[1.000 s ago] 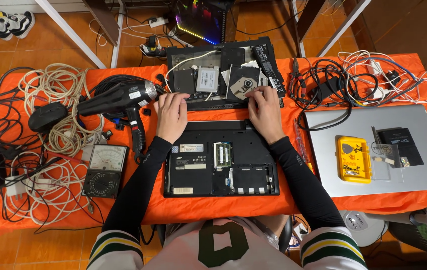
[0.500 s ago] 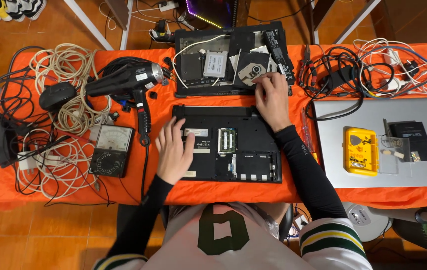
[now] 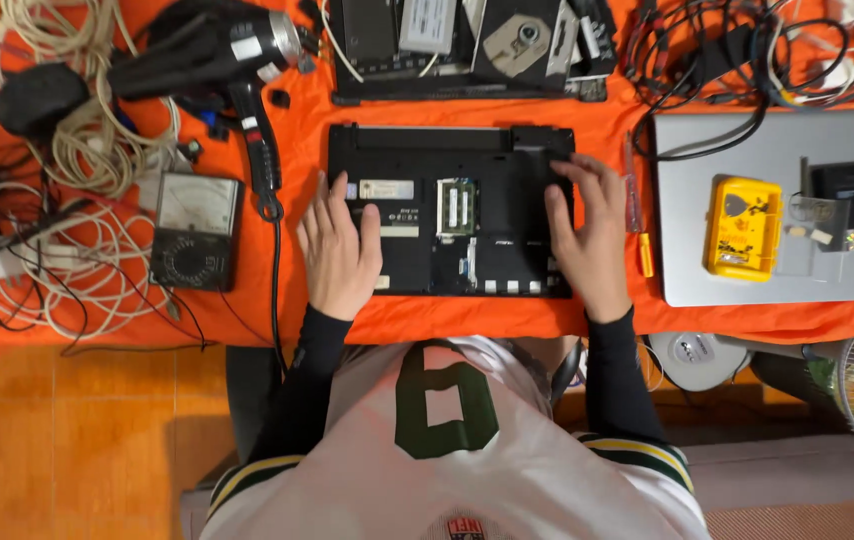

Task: Replacing or inspecting internal laptop components on a repair bench.

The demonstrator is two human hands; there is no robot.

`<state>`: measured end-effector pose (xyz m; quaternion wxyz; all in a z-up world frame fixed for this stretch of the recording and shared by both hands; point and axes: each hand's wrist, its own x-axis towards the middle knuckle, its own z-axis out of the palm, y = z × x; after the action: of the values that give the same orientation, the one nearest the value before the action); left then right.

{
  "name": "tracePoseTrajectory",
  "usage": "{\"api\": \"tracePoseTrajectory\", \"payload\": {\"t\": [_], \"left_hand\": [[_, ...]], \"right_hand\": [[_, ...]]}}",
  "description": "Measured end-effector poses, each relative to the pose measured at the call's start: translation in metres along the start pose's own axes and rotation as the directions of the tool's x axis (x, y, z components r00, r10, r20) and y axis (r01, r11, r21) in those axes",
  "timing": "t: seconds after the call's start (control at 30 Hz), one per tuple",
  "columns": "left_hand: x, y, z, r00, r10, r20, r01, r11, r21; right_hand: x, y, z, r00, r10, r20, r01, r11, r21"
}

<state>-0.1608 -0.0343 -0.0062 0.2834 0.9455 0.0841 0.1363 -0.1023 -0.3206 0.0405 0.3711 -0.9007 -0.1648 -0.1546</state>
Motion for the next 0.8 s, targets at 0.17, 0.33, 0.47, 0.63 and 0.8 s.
{"api": "tracePoseTrajectory", "payload": {"t": [0.17, 0.33, 0.47, 0.63, 0.8], "left_hand": [[-0.002, 0.0, 0.002, 1.0, -0.003, -0.012, 0.003, 1.0, -0.026], [-0.002, 0.001, 0.001, 1.0, -0.01, -0.005, 0.01, 0.997, -0.076], [-0.003, 0.002, 0.001, 1.0, -0.001, -0.008, 0.0, 0.997, -0.078], [0.0, 0.007, -0.002, 1.0, -0.013, 0.024, 0.015, 0.998, -0.06], [-0.005, 0.004, 0.0, 1.0, 0.012, 0.021, -0.011, 1.0, -0.009]], "right_hand": [[-0.035, 0.004, 0.023, 0.994, 0.105, 0.036, -0.106, 0.994, 0.021], [-0.037, 0.005, 0.027, 0.978, 0.191, 0.084, -0.195, 0.98, 0.034], [-0.039, 0.013, 0.029, 0.975, 0.182, 0.128, -0.185, 0.983, 0.011], [-0.036, 0.014, 0.028, 0.97, 0.17, 0.171, -0.162, 0.985, -0.061], [-0.034, 0.015, 0.028, 0.97, 0.137, 0.2, -0.107, 0.982, -0.156]]}}
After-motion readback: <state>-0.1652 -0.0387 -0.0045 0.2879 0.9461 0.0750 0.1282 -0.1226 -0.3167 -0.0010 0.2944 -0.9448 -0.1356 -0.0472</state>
